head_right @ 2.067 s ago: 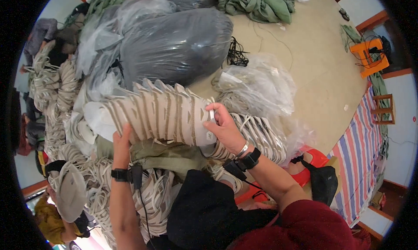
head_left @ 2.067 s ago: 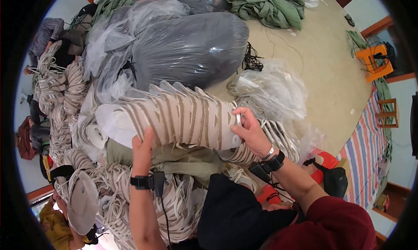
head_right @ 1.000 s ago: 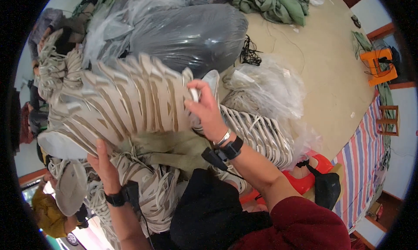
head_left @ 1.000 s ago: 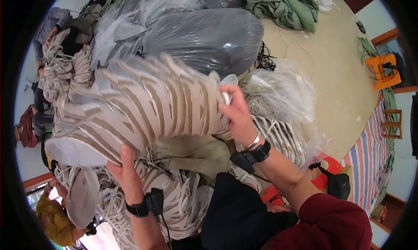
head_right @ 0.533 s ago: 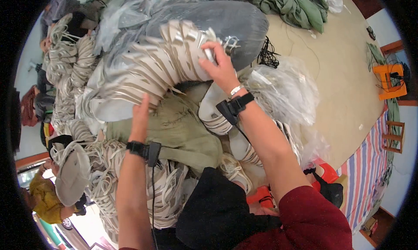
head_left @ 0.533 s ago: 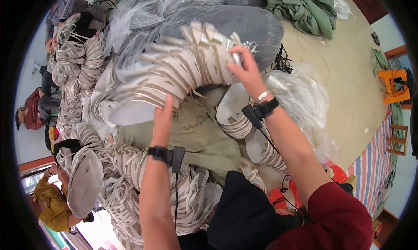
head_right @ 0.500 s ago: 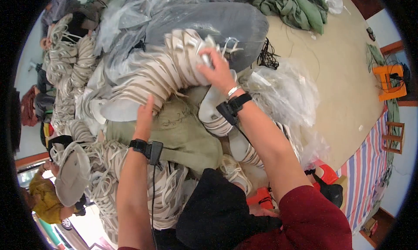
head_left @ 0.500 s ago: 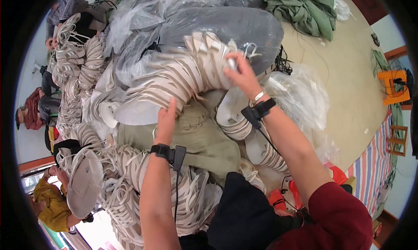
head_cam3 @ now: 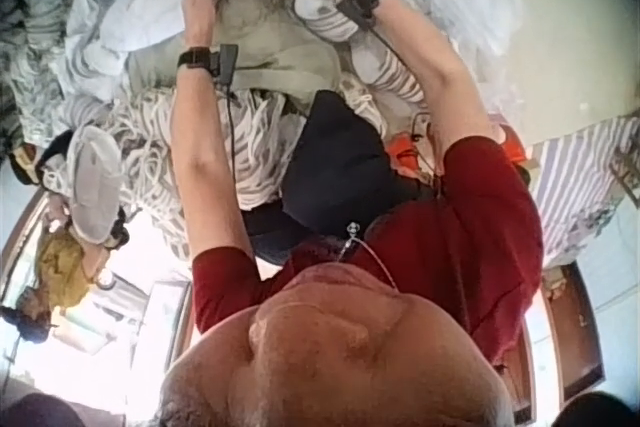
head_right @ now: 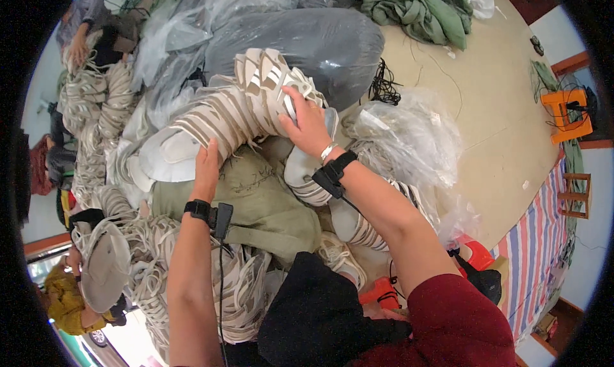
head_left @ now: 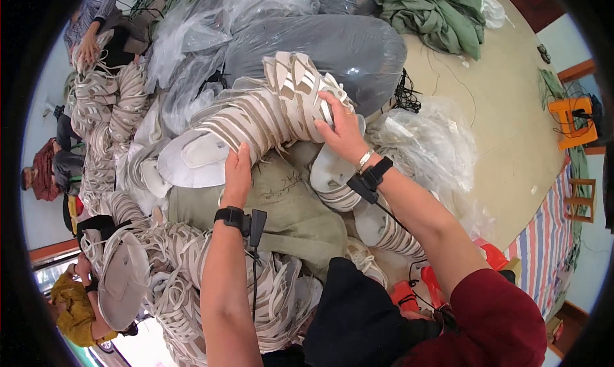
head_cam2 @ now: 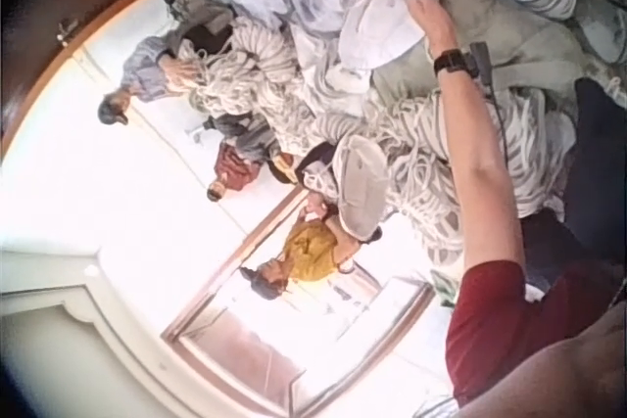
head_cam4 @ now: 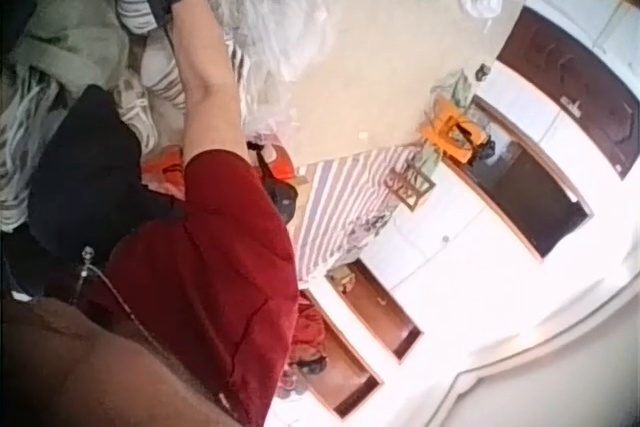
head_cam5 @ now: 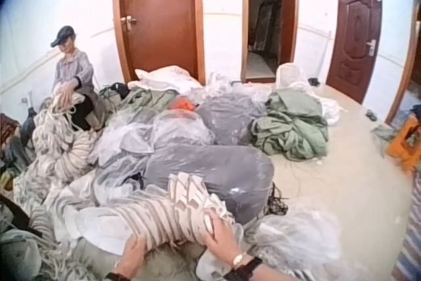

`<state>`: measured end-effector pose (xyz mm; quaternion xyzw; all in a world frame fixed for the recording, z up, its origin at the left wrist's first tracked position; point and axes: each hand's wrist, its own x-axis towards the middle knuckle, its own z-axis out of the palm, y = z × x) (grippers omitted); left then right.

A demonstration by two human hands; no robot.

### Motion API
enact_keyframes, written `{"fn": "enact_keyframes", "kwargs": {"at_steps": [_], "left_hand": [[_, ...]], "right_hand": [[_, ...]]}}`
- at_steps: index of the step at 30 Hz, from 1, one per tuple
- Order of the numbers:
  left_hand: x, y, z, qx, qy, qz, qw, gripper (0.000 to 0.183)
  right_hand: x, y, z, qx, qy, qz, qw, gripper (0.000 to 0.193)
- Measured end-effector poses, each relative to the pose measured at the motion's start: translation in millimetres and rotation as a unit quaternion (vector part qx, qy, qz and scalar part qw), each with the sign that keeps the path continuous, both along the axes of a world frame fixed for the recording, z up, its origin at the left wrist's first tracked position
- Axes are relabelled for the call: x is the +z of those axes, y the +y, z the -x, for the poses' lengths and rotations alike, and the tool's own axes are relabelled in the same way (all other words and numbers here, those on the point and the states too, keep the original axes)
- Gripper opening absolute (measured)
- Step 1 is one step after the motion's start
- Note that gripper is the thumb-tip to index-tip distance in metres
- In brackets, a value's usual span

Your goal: Sorting and tying bundles of white shoe components in a manufacturing setting.

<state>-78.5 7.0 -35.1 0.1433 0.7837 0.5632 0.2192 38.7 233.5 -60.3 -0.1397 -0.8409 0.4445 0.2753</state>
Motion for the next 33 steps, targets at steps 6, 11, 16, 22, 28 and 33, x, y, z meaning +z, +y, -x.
{"fn": "enact_keyframes", "kwargs": {"at_steps": [6, 11, 16, 22, 28, 33], "left_hand": [[3, 0, -14, 0.004, 0.019, 0.005, 1.000, 0.043], [6, -11, -29, 0.135, 0.286, 0.097, 0.944, 0.040], [33, 22, -78, -0.049, 0.350, 0.099, 0.930, 0.037], [-19, 30, -128, -0.299, 0.307, 0.234, 0.872, 0.062], [-34, 30, -139, -0.369, 0.262, 0.315, 0.834, 0.072], [-43, 46, -145, -0.394, 0.269, 0.320, 0.819, 0.070]], "right_hand": [[-4, 10, -34, -0.042, -0.068, 0.005, 0.997, 0.074], [1, 14, -44, -0.029, -0.078, 0.064, 0.994, 0.074], [0, 34, -64, -0.004, -0.012, 0.073, 0.997, 0.073], [0, 22, -56, -0.035, -0.057, 0.215, 0.974, 0.068], [-5, 11, -28, 0.006, -0.056, 0.279, 0.958, 0.064], [-31, 26, -10, -0.001, -0.010, 0.104, 0.995, 0.064]]}}
